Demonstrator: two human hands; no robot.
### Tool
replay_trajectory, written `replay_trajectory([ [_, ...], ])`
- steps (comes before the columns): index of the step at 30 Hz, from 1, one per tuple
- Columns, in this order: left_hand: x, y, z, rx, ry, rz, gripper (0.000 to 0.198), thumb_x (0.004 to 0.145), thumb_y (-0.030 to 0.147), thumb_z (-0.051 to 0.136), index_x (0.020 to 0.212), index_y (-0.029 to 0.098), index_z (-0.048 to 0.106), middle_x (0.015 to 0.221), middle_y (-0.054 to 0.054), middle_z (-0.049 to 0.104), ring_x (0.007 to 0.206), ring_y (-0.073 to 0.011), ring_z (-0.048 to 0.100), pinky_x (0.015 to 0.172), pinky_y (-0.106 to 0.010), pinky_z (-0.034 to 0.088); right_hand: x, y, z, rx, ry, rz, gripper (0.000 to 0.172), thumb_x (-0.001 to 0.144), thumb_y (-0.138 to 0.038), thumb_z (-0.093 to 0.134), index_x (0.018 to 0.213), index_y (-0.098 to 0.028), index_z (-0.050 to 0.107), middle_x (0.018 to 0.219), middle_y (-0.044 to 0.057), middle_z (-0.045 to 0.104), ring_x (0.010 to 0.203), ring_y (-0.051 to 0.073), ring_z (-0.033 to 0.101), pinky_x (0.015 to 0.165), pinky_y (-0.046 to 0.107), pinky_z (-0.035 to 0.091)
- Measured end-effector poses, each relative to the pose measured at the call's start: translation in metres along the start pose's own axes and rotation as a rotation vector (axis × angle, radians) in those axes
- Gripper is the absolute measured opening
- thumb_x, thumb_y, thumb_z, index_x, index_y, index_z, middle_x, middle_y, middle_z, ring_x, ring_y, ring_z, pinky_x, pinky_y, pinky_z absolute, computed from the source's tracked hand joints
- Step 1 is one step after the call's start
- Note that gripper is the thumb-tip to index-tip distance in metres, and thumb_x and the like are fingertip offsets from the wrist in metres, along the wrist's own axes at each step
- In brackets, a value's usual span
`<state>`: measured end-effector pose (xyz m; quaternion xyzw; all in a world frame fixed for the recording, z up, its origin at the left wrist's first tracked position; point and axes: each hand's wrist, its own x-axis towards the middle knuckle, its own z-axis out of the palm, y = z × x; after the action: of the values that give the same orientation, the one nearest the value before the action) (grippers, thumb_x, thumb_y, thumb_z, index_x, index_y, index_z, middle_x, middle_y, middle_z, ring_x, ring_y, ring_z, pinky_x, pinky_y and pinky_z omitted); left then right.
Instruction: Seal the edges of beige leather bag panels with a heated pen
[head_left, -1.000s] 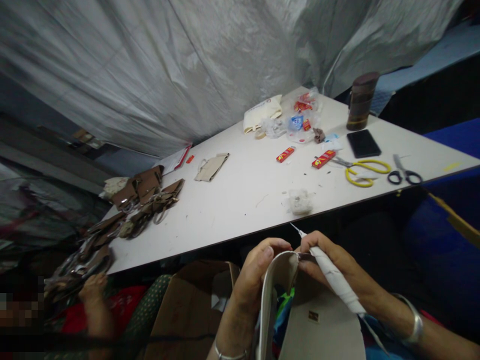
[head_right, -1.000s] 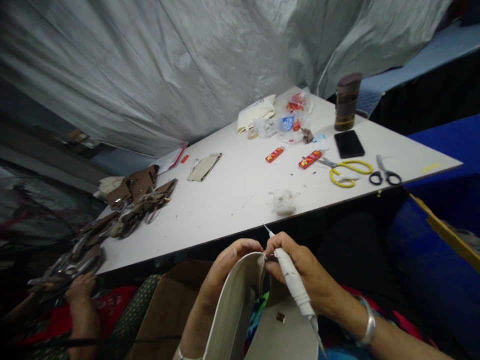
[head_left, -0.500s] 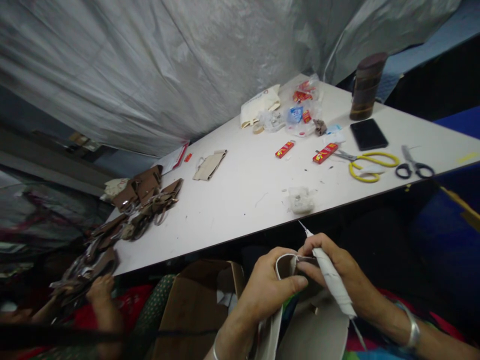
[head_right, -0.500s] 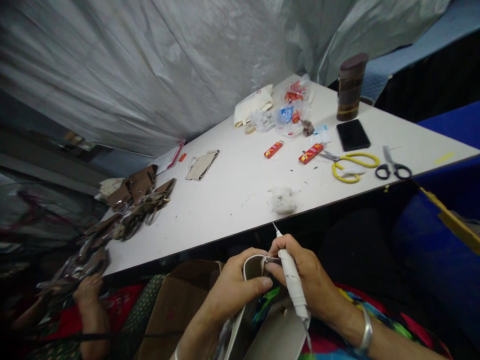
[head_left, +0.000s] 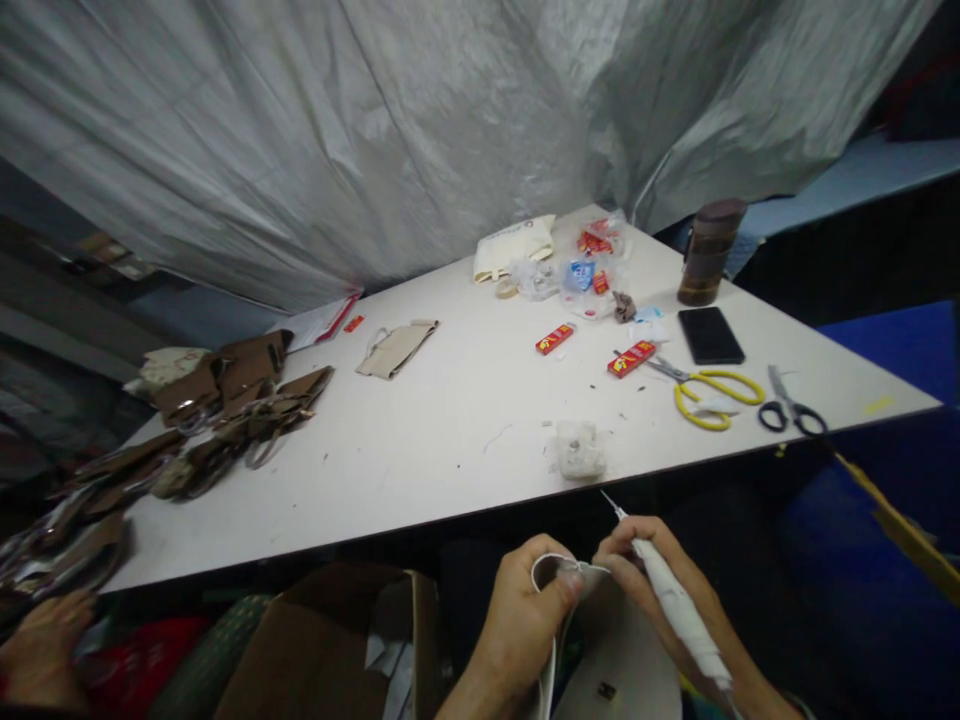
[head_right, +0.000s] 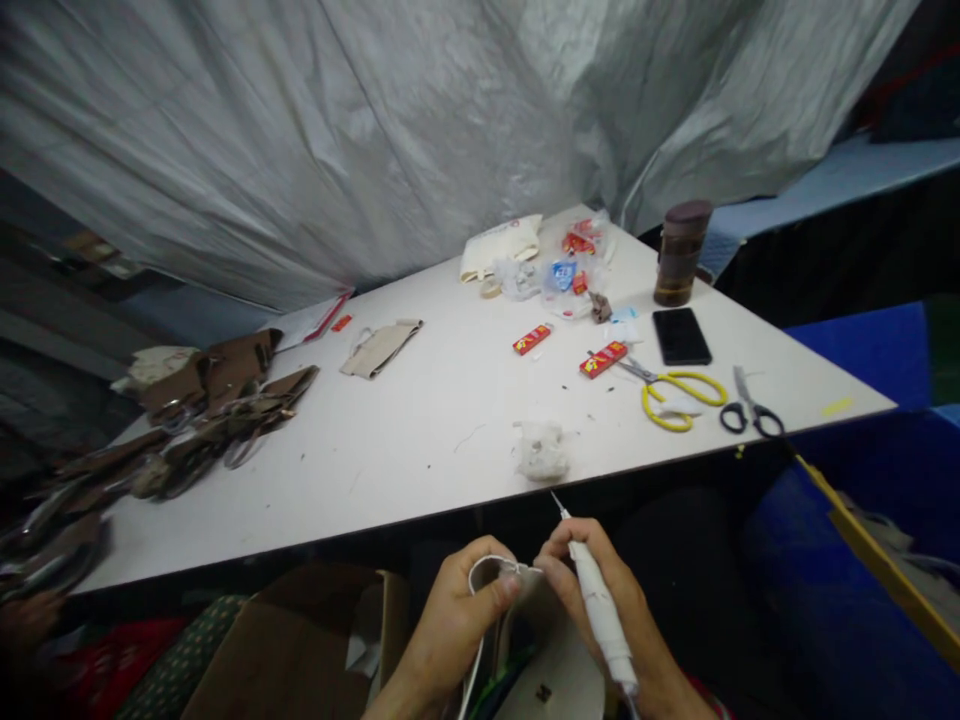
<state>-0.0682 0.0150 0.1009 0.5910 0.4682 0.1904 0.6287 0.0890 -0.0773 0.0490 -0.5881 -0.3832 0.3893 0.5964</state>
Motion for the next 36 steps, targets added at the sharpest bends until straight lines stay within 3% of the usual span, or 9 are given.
replay_trajectory([
  [3,0.016,-0.009,0.002,-0.139,0.028,-0.062,0.035,0.065,0.043,0.084,0.072,0.016,0.062,0.061,0.002,0.053,0.06,-0.0119,0.041,0.058,-0.026,0.032,0.013,0.011,-0.014,0.058,0.117,-0.031,0.03,0.105,-0.053,0.056,0.116,-0.026,0.058,0.092,0.004,0.075,0.083,0.021,0.074,0.079,0.03,0.062],
  [5,0.027,-0.017,0.004,-0.244,0.05,-0.12,0.039,0.059,0.043,0.087,0.07,0.015,0.062,0.06,0.003,0.053,0.058,-0.0113,0.041,0.057,-0.026,0.031,0.024,0.016,-0.024,-0.006,0.166,-0.047,0.038,0.104,-0.057,0.055,0.121,-0.024,0.062,0.09,0.004,0.075,0.08,0.021,0.073,0.077,0.03,0.062],
  [10,0.043,-0.036,0.019,-0.343,0.05,-0.271,0.039,0.05,0.038,0.089,0.068,0.014,0.064,0.057,0.002,0.055,0.055,-0.0114,0.044,0.056,-0.026,0.031,0.052,0.02,-0.041,-0.274,0.265,-0.002,0.042,0.098,-0.062,0.061,0.11,-0.023,0.071,0.089,0.004,0.073,0.077,0.021,0.068,0.073,0.031,0.058],
  [14,0.045,-0.045,0.026,-0.356,-0.006,-0.31,0.036,0.051,0.037,0.086,0.07,0.013,0.067,0.058,0.0,0.058,0.054,-0.012,0.046,0.056,-0.027,0.032,0.069,0.02,-0.039,-0.314,0.279,0.003,0.037,0.093,-0.059,0.069,0.102,-0.023,0.068,0.08,0.0,0.071,0.072,0.021,0.066,0.068,0.031,0.054],
  [18,0.047,-0.044,0.021,-0.313,-0.047,-0.3,0.032,0.057,0.036,0.081,0.074,0.013,0.068,0.061,-0.001,0.059,0.055,-0.0127,0.047,0.055,-0.027,0.033,0.078,0.025,-0.034,-0.305,0.283,-0.042,0.035,0.093,-0.056,0.071,0.101,-0.022,0.072,0.091,0.004,0.075,0.078,0.023,0.069,0.071,0.033,0.055],
  [24,0.05,-0.036,0.016,-0.166,-0.006,-0.247,0.015,0.066,0.027,0.07,0.075,0.015,0.067,0.061,0.002,0.055,0.058,-0.0127,0.047,0.057,-0.026,0.033,0.081,0.029,-0.029,-0.317,0.264,-0.088,0.029,0.096,-0.051,0.071,0.1,-0.023,0.073,0.093,0.003,0.076,0.082,0.023,0.071,0.08,0.033,0.057],
  [36,0.052,-0.041,0.012,-0.157,0.004,-0.257,0.018,0.068,0.029,0.075,0.076,0.015,0.067,0.06,0.002,0.057,0.055,-0.0127,0.047,0.054,-0.025,0.033,0.086,0.032,-0.023,-0.415,0.216,-0.24,0.023,0.099,-0.045,0.07,0.104,-0.023,0.073,0.099,0.006,0.078,0.087,0.024,0.074,0.085,0.036,0.059],
])
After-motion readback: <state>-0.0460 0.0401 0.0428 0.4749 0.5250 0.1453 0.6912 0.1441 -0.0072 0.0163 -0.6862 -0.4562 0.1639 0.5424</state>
